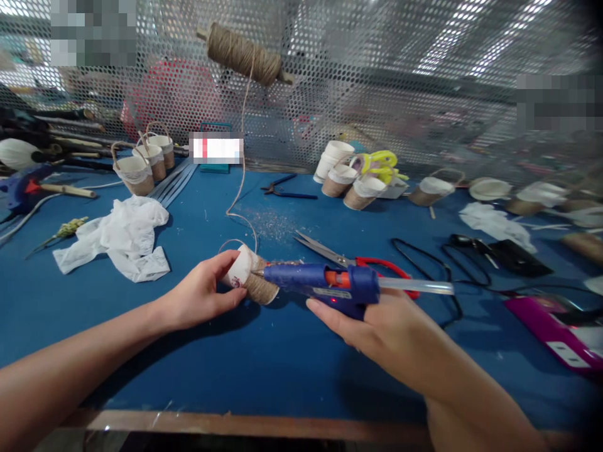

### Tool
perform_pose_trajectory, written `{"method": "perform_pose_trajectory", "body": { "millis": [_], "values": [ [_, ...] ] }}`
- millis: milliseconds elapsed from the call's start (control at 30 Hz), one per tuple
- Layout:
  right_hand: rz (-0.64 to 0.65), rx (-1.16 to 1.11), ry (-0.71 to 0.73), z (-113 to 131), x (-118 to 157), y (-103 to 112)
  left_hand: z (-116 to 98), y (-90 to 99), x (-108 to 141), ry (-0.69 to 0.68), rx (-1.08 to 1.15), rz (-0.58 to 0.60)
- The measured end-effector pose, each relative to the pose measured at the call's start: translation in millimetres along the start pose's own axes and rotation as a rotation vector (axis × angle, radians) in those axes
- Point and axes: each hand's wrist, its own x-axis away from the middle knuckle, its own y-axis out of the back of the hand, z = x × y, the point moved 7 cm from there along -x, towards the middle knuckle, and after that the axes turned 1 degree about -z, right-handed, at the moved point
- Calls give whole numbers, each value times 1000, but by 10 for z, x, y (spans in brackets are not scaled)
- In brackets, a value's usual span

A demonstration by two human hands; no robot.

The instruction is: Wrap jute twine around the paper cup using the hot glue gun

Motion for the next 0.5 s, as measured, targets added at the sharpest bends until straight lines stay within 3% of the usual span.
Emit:
{"method": "perform_pose_trajectory", "body": {
  "millis": [333,500],
  "values": [
    [23,-26,-20,2,18,-32,41,18,2,37,35,-16],
    [17,26,49,56,-24,-25,23,1,-3,23,59,-6]
  ]
}}
